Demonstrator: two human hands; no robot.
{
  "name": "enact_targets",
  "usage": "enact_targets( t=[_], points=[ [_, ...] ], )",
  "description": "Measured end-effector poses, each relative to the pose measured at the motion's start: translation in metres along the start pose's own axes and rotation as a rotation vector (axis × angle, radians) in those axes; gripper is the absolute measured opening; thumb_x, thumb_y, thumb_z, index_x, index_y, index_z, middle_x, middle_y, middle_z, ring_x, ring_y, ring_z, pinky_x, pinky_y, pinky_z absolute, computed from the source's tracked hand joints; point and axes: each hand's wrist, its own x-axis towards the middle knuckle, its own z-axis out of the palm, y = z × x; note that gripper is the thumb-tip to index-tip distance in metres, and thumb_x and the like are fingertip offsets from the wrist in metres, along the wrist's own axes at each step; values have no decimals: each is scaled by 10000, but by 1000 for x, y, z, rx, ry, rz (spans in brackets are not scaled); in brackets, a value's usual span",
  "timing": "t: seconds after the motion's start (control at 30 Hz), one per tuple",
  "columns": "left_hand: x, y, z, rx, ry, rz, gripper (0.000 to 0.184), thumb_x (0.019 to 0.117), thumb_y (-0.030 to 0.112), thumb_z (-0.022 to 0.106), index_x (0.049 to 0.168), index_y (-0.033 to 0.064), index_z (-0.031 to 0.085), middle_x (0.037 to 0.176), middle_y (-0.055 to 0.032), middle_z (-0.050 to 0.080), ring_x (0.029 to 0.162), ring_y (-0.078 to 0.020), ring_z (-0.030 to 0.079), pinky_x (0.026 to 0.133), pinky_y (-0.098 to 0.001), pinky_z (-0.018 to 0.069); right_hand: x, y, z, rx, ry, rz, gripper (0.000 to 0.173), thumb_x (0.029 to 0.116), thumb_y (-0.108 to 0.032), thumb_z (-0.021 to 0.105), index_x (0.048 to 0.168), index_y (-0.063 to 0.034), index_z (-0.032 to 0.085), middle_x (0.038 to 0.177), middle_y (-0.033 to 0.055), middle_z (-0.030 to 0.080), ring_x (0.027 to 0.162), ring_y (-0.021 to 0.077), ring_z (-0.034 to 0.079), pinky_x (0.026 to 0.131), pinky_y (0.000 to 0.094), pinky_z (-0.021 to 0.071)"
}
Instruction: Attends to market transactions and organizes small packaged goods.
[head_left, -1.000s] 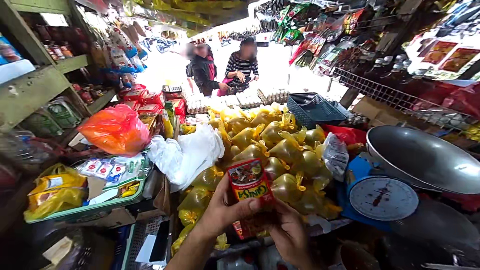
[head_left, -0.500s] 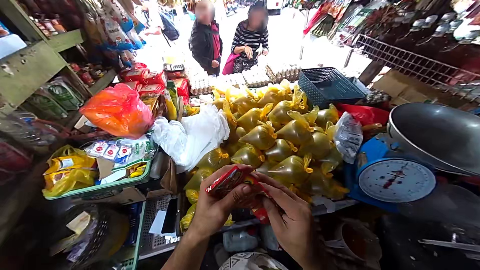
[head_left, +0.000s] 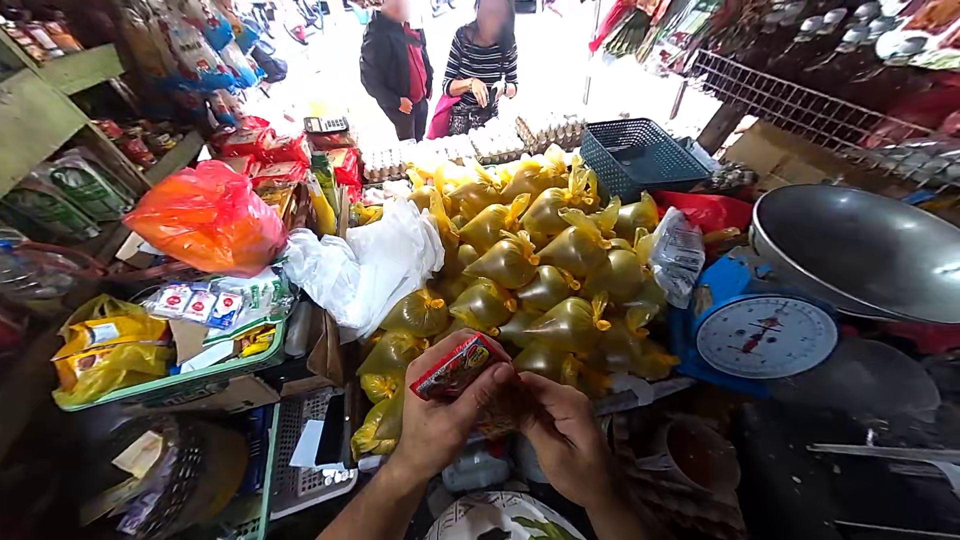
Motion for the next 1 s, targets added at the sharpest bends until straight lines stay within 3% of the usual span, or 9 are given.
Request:
enact_targets(
  t=[0.23, 0.37, 0.47, 0.63, 0.83, 0.93, 1.0],
  points=[
    [-7, -7, 14, -136, 157, -45, 239, 993, 155, 675, 1083, -66, 681, 967, -192, 720, 894, -254, 716, 848, -408, 610, -3, 9, 6, 154, 83, -6, 171, 1030, -28, 572, 1094, 28, 720, 994, 71, 742, 930, 97, 705, 876, 276, 600],
    [-7, -5, 16, -239, 254, -115, 261, 1011, 188, 647, 1088, -62, 654, 967, -207, 707, 908, -273, 710, 868, -427, 599, -6, 14, 13, 251, 124, 36, 211, 1035, -30, 563, 1157, 15, 729, 1068, 76, 750, 992, 108, 707, 926, 290, 591],
    [-5, -2, 11, -208, 222, -87, 255, 999, 185, 671, 1085, -56, 668, 972, -208, 709, 919, -285, 710, 891, -444, 594, -6, 16, 15, 250, 102, 56, 215, 1022, 9, 550, 1167, 46, 704, 1060, 104, 743, 981, 133, 712, 913, 305, 600],
    [-5, 6, 7, -180, 190, -77, 251, 992, 155, 677, 1136, -51, 664, 1015, -201, 722, 934, -270, 721, 883, -434, 606, -3, 8, 13, 317, -31, 106, 322, 928, 4, 716, 1233, 70, 638, 1113, 142, 728, 1008, 202, 723, 917, 362, 621],
    [-6, 8, -3, -163, 201, -28, 243, 1019, 138, 627, 1176, -46, 655, 1046, -209, 712, 955, -282, 710, 890, -439, 595, -4, 16, 11, 298, -55, 166, 238, 907, 34, 728, 1141, 59, 689, 1037, 137, 747, 936, 200, 738, 863, 363, 639],
    [-8, 25, -10, -135, 337, 6, 241, 1011, 190, 639, 1158, 4, 683, 1032, -171, 740, 945, -267, 731, 873, -428, 615, -10, 23, 5, 202, -113, 198, 227, 899, 22, 720, 1125, 10, 705, 1023, 75, 758, 929, 144, 736, 849, 348, 641],
    [-6, 38, -16, -84, 360, 3, 222, 1022, 243, 616, 1127, 64, 695, 998, -95, 752, 924, -210, 733, 859, -375, 617, -14, 27, -1, 181, -129, 224, 261, 899, 38, 695, 1158, 9, 691, 1046, 78, 756, 952, 142, 734, 869, 358, 636]
  ],
)
